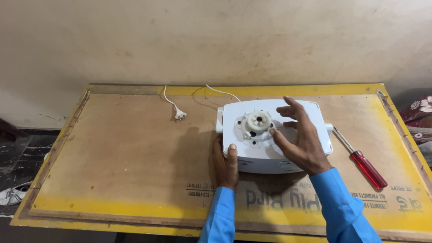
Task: The person uses a red-handled screwdriver to unscrew screws from the base of a small white electric appliance, then flips the appliance over and works on the exposed top coupling and parts by hand, manipulating the central component.
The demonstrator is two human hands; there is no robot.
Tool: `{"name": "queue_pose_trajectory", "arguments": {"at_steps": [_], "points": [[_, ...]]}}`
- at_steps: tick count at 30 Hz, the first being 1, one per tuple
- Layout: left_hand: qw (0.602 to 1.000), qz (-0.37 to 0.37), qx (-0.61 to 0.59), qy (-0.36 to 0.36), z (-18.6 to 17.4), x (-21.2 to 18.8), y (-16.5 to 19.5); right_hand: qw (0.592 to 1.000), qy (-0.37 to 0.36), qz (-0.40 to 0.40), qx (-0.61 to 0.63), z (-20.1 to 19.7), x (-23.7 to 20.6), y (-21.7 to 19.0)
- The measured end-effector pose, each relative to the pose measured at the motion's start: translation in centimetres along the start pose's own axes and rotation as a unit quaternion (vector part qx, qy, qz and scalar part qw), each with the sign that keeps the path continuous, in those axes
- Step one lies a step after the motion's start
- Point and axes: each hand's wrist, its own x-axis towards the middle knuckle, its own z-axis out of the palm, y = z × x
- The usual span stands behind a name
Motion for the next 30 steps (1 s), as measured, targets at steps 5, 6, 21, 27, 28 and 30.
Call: {"name": "queue_pose_trajectory", "arguments": {"at_steps": [5, 6, 21, 27, 28, 30], "points": [[1.0, -0.006, 0.003, 0.002, 0.0, -0.1, 0.2, 0.997, -0.061, -0.03, -0.033, 0.6, 1.6, 0.7], [1.0, -0.01, 0.005, 0.003, 0.0, -0.2, 0.3, 0.996, -0.073, -0.023, -0.045, 0.6, 1.7, 0.9], [1.0, -0.018, -0.016, -0.004, 0.3, -0.8, 1.2, 0.983, -0.104, 0.019, -0.152, 1.2, 2.6, 1.5], [0.999, -0.034, -0.011, -0.001, 0.3, -0.7, 1.2, 0.989, -0.094, -0.061, -0.102, 1.0, 2.6, 1.2], [0.999, -0.034, -0.016, -0.004, 0.4, -0.7, 1.2, 0.988, -0.101, -0.053, -0.102, 0.9, 2.6, 1.2], [0.999, -0.033, -0.025, -0.01, 0.4, -0.8, 1.3, 0.987, -0.117, -0.038, -0.101, 0.8, 2.6, 1.1]]}}
